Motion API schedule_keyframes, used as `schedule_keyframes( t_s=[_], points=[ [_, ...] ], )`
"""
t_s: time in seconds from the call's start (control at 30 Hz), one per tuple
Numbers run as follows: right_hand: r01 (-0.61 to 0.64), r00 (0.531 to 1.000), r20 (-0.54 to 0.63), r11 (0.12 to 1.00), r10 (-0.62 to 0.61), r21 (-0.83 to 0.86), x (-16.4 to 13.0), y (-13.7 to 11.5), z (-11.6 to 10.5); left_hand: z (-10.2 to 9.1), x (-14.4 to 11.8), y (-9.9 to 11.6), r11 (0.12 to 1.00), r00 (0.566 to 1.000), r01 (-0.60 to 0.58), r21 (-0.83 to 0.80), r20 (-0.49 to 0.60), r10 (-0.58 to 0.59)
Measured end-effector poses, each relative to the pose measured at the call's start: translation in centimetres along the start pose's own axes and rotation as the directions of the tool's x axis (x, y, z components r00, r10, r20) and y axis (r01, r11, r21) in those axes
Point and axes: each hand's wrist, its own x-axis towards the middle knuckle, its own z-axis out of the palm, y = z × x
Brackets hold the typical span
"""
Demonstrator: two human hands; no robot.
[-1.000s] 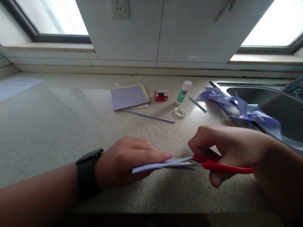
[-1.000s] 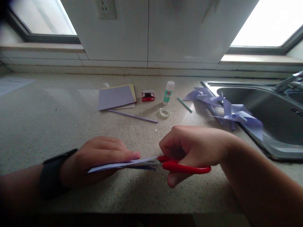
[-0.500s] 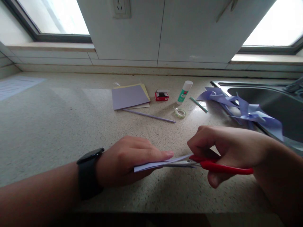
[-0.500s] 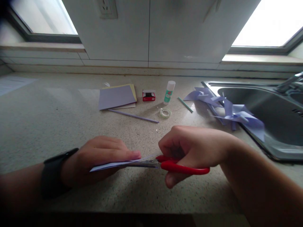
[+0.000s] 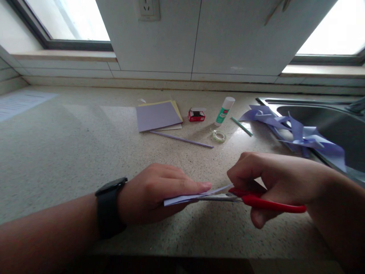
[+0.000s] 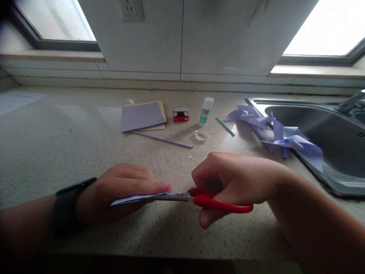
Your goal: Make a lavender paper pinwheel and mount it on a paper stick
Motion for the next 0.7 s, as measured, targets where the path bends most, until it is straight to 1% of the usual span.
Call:
schedule_keyframes(
  t_s=[0.13, 0.43, 0.6, 0.7],
  points=[
    [0.005, 1.000, -0.002, 1.000, -0.005, 0.010, 0.2, -0.3, 0.2, 0.0, 0.1, -0.1, 1.000, 0.999, -0.008, -0.014, 0.031, 0.009],
    [0.015, 1.000, 0.015, 1.000, -0.015, -0.017, 0.3, 0.0, 0.1, 0.1, 0.0, -0.1, 0.999, 1.000, -0.008, -0.053, 0.015, 0.008],
    [-0.037, 0.999, -0.007, 0.998, 0.037, -0.047, 0.1, -0.8, 0.3, 0.0, 0.0, -0.1, 0.999, 0.999, -0.023, -0.040, 0.035, 0.024],
    [-0.038, 0.999, -0.003, 0.997, 0.038, -0.063, 0.1, -1.0, 0.3, -0.1, 0.1, -0.1, 0.999, 0.998, -0.024, -0.037, 0.058, 0.026]
  ],
)
